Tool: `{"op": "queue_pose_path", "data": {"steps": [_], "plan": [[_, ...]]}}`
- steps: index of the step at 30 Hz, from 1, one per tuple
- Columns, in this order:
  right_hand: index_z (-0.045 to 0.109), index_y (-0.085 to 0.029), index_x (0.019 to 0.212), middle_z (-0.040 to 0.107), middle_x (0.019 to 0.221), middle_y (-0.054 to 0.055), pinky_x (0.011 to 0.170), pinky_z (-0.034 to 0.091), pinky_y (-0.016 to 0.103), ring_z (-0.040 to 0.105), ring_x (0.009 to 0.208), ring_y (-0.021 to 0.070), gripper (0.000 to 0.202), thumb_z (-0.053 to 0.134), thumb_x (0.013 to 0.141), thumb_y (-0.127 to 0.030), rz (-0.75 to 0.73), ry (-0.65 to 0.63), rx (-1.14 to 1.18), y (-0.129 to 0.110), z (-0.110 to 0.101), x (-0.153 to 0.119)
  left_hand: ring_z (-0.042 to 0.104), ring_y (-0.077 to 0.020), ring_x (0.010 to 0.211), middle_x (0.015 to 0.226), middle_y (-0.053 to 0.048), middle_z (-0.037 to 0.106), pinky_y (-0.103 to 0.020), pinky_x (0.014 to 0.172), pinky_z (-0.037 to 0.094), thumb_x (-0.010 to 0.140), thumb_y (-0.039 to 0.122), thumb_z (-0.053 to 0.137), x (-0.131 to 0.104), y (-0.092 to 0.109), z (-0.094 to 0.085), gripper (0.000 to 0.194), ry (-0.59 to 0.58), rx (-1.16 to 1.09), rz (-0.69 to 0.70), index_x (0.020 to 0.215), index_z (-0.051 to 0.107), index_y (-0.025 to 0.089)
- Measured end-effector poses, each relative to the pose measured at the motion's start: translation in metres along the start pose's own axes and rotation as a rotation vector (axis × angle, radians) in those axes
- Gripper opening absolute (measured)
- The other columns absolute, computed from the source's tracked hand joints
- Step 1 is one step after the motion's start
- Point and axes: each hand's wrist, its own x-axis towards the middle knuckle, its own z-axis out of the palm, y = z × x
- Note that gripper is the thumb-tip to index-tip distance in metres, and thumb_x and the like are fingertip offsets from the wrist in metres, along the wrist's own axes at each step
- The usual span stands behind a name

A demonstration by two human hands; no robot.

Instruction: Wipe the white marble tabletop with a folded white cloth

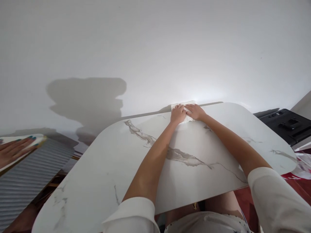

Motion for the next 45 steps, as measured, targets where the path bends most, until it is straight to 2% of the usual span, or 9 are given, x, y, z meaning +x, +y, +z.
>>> {"op": "queue_pose_path", "data": {"steps": [6, 12, 23, 27, 31, 34, 37, 41, 45], "plan": [[0.039, -0.012, 0.137, 0.043, 0.141, 0.013, 0.107, 0.022, 0.043, 0.035, 0.131, 0.023, 0.049, 0.032, 0.093, -0.032, -0.008, -0.044, 0.008, -0.004, -0.006, -0.011, 0.034, -0.0266, 0.128, 0.141, -0.013, 0.04, -0.044, 0.102, 0.029, 0.09, 0.02, 0.03, -0.009, 0.005, 0.001, 0.04, -0.008, -0.004, -0.022, 0.127, 0.043, 0.015], [0.036, -0.01, 0.139, 0.041, 0.142, 0.013, 0.108, 0.022, 0.043, 0.033, 0.133, 0.0227, 0.052, 0.03, 0.094, -0.034, -0.05, -0.073, 0.008, -0.02, -0.017, -0.044, 0.026, -0.0273, 0.135, 0.146, -0.012, 0.034, -0.044, 0.107, 0.024, 0.091, 0.024, 0.029, -0.045, 0.023, -0.007, 0.045, -0.022, 0.005, -0.042, 0.133, 0.039, 0.015], [0.036, -0.007, 0.14, 0.038, 0.144, 0.014, 0.109, 0.022, 0.046, 0.033, 0.133, 0.0272, 0.055, 0.033, 0.091, -0.033, -0.088, -0.077, 0.007, -0.089, -0.056, -0.174, 0.017, -0.0273, 0.139, 0.15, -0.011, 0.026, -0.046, 0.111, 0.018, 0.087, 0.025, 0.032, -0.173, 0.083, -0.042, 0.052, -0.147, -0.124, -0.074, 0.138, 0.034, 0.015], [0.032, -0.014, 0.143, 0.035, 0.145, 0.011, 0.11, 0.022, 0.046, 0.029, 0.134, 0.0254, 0.056, 0.032, 0.092, -0.037, -0.1, -0.063, 0.048, -0.11, -0.074, -0.233, 0.007, -0.0252, 0.141, 0.153, -0.006, 0.017, -0.047, 0.113, 0.012, 0.083, 0.031, 0.038, -0.227, 0.106, -0.054, 0.061, -0.226, -0.299, -0.062, 0.142, 0.027, 0.021], [0.023, -0.027, 0.146, 0.03, 0.147, 0.003, 0.111, 0.022, 0.045, 0.025, 0.136, 0.0217, 0.057, 0.035, 0.092, -0.04, -0.092, -0.061, 0.112, -0.122, -0.089, -0.279, -0.002, -0.0209, 0.141, 0.153, 0.003, 0.005, -0.045, 0.114, 0.009, 0.08, 0.033, 0.041, -0.261, 0.125, -0.065, 0.069, -0.418, -0.504, -0.114, 0.145, 0.019, 0.03], [0.02, -0.029, 0.147, 0.031, 0.146, 0.002, 0.11, 0.025, 0.046, 0.025, 0.136, 0.0214, 0.058, 0.036, 0.092, -0.041, -0.069, -0.074, 0.139, -0.12, -0.094, -0.289, -0.008, -0.0185, 0.14, 0.153, 0.005, -0.001, -0.044, 0.114, 0.004, 0.081, 0.035, 0.039, -0.261, 0.138, -0.072, 0.07, -0.512, -0.576, -0.167, 0.146, 0.014, 0.031], [0.025, -0.025, 0.146, 0.032, 0.146, 0.004, 0.109, 0.026, 0.047, 0.027, 0.135, 0.0231, 0.058, 0.037, 0.092, -0.042, -0.044, -0.117, 0.135, -0.105, -0.093, -0.274, -0.01, -0.0178, 0.14, 0.154, 0.002, -0.002, -0.044, 0.114, 0.0, 0.082, 0.035, 0.037, -0.24, 0.147, -0.073, 0.068, -0.531, -0.543, -0.218, 0.146, 0.015, 0.026], [0.032, -0.015, 0.143, 0.033, 0.146, 0.008, 0.11, 0.023, 0.047, 0.027, 0.135, 0.0249, 0.058, 0.038, 0.09, -0.037, 0.017, -0.197, 0.098, -0.072, -0.088, -0.229, -0.005, -0.0181, 0.141, 0.155, -0.002, 0.003, -0.04, 0.114, 0.001, 0.084, 0.031, 0.033, -0.188, 0.148, -0.058, 0.064, -0.47, -0.419, -0.221, 0.145, 0.02, 0.018], [0.038, -0.015, 0.14, 0.038, 0.144, 0.007, 0.11, 0.023, 0.043, 0.031, 0.134, 0.0233, 0.055, 0.038, 0.088, -0.033, 0.103, -0.18, 0.071, -0.039, -0.076, -0.178, 0.009, -0.0188, 0.141, 0.154, -0.001, 0.016, -0.039, 0.113, 0.012, 0.086, 0.029, 0.03, -0.129, 0.13, -0.038, 0.056, -0.343, -0.324, -0.179, 0.141, 0.031, 0.02]]}}
